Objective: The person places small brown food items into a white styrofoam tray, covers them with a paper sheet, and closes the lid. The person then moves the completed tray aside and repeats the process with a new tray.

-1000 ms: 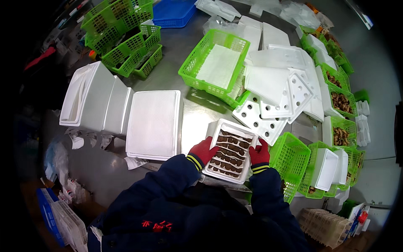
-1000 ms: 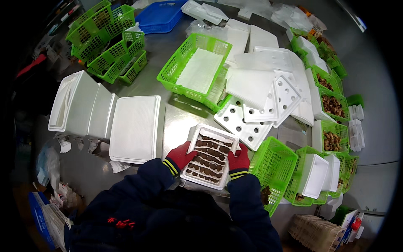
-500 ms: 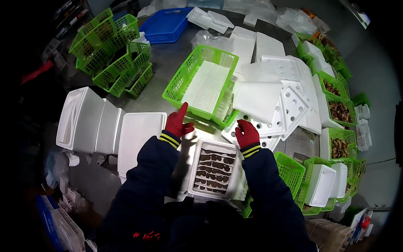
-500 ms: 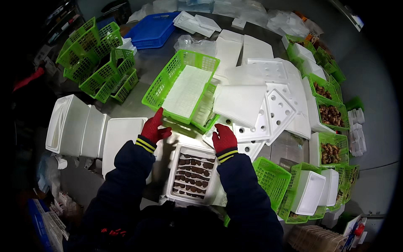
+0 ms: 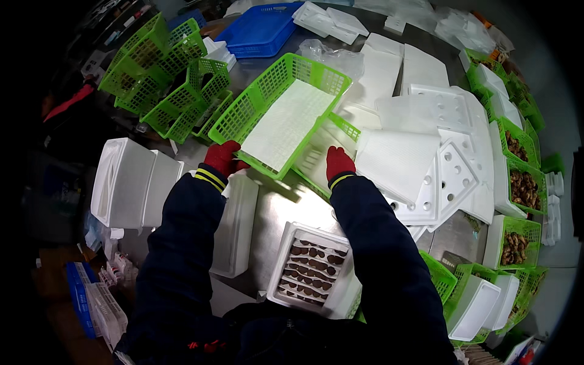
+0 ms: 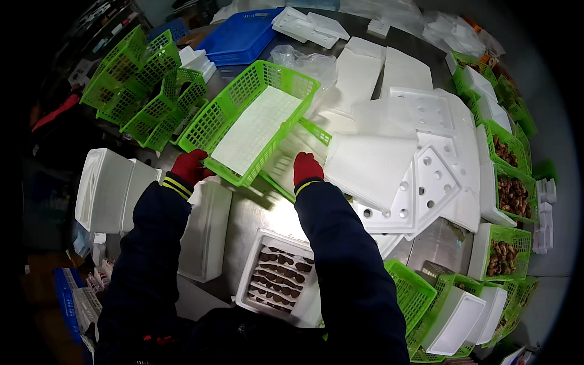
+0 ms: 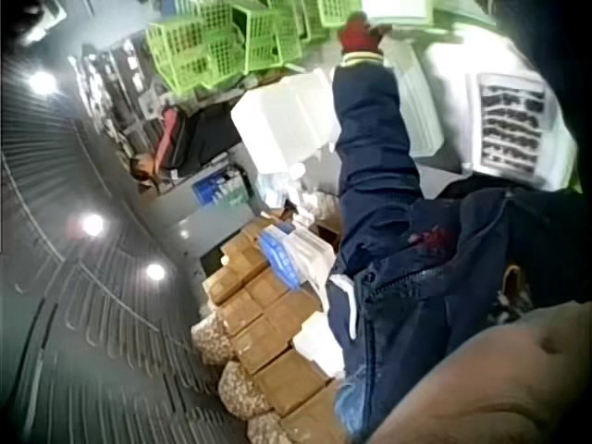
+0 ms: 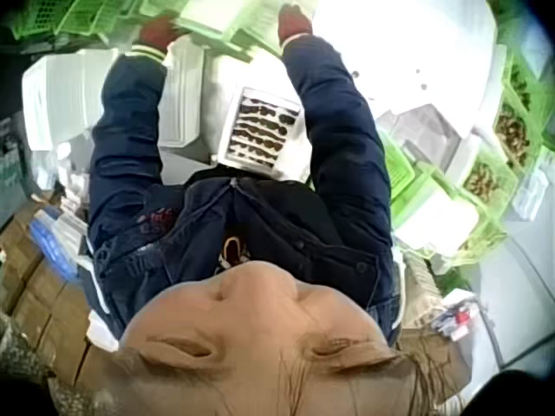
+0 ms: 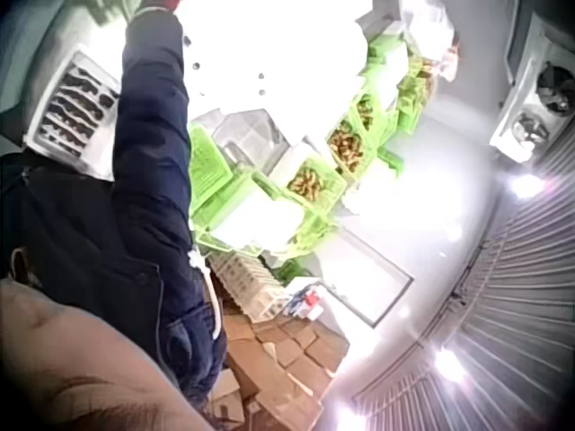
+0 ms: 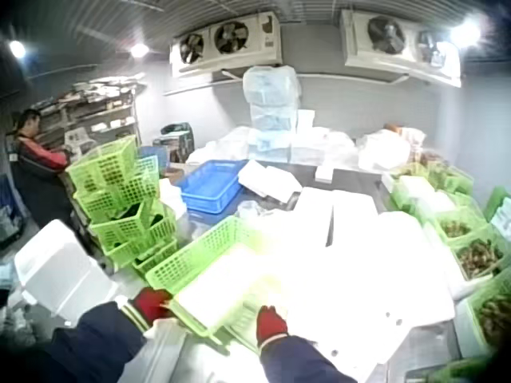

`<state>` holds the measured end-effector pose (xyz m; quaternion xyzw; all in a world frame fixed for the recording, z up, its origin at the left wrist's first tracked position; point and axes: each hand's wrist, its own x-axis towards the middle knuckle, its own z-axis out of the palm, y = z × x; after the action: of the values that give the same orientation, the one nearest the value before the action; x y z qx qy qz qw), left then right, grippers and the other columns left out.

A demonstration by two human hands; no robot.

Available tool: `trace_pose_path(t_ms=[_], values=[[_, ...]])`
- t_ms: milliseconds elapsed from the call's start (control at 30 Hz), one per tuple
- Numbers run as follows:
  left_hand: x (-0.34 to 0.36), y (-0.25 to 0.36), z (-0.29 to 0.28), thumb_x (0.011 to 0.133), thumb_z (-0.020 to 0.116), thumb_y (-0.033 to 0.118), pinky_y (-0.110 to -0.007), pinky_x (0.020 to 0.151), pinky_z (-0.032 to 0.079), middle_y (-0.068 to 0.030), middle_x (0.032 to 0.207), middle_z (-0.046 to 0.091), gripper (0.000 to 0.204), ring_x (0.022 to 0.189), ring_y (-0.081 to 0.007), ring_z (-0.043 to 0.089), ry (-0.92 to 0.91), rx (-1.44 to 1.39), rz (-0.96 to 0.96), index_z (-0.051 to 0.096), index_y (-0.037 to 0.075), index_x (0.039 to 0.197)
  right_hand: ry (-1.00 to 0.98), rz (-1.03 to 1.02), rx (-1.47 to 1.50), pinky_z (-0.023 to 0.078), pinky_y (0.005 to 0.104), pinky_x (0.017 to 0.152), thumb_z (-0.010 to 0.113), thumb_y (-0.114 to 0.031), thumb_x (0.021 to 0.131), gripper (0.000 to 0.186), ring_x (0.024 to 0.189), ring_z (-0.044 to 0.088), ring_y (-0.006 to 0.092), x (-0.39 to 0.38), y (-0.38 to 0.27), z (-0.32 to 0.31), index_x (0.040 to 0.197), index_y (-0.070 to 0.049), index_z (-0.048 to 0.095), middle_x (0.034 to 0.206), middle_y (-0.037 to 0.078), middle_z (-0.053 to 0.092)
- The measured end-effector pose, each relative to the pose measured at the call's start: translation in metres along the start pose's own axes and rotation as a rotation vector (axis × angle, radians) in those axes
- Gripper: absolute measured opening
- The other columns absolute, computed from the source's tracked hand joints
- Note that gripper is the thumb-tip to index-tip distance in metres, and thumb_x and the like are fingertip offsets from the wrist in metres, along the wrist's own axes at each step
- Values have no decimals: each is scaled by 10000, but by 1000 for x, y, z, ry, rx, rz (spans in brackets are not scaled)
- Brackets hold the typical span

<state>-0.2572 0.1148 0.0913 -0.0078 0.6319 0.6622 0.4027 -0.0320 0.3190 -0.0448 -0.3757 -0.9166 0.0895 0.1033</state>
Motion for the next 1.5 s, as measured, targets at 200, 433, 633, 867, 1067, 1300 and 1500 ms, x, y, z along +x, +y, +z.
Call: trace_pose_path(t_ms=[200, 433, 633, 867, 1067, 1300, 1500], values=[[12, 15, -34, 829, 569, 56, -450, 604, 586, -256, 1029, 579, 349, 821, -394, 638, -177, -84, -84, 467, -59, 1143, -6, 37, 88, 524, 461, 702, 533, -178, 845, 125, 824, 642, 366, -3, -6, -33, 866, -86, 615, 904, 163, 624], [-8, 13, -22, 841, 613, 159, -391, 677, 568, -263, 993, 620, 413, 781, -389, 651, -199, -90, -5, 457, -29, 1174, 122, 121, 543, 507, 433, 692, 595, -274, 799, 218, 783, 636, 372, -25, 28, -143, 834, -74, 675, 797, 166, 665], [-10, 20, -24, 837, 607, 119, -442, 657, 606, -297, 973, 614, 394, 820, -423, 661, -177, -124, -20, 479, -77, 1155, 359, -45, 335, 508, 417, 695, 639, -223, 739, 145, 768, 615, 323, -39, 26, -230, 775, -96, 699, 760, 97, 674], [-16, 18, -31, 817, 640, 104, -448, 630, 614, -251, 920, 603, 366, 760, -404, 660, -96, -214, 56, 501, -64, 1111, 282, -382, 108, 500, 455, 731, 650, -210, 630, 128, 914, 583, 327, -46, 18, -205, 710, -114, 675, 959, 73, 662], [-24, 9, -55, 807, 641, 101, -445, 623, 622, -244, 987, 599, 404, 794, -409, 658, -61, -237, 122, 507, -86, 1140, -139, -219, 104, 494, 458, 818, 715, -398, 678, 460, 1019, 593, 295, -49, -7, -143, 1041, -123, 655, 1092, 76, 640], [-17, -13, -99, 799, 670, 120, -434, 637, 619, -207, 942, 592, 333, 837, -381, 659, -103, 61, 507, 542, -68, 1042, -84, -618, 55, 463, 456, 835, 734, -414, 699, 615, 1159, 492, 300, -43, -72, -78, 1229, -157, 560, 1274, 78, 518], [-65, 13, -75, 842, 615, 140, -401, 737, 598, -220, 1036, 599, 363, 906, -375, 647, -36, -233, 161, 509, -54, 1130, 5, -402, -58, 464, 465, 751, 676, -391, 755, 410, 1073, 516, 285, -40, -76, -47, 1093, -170, 609, 1175, 43, 553]])
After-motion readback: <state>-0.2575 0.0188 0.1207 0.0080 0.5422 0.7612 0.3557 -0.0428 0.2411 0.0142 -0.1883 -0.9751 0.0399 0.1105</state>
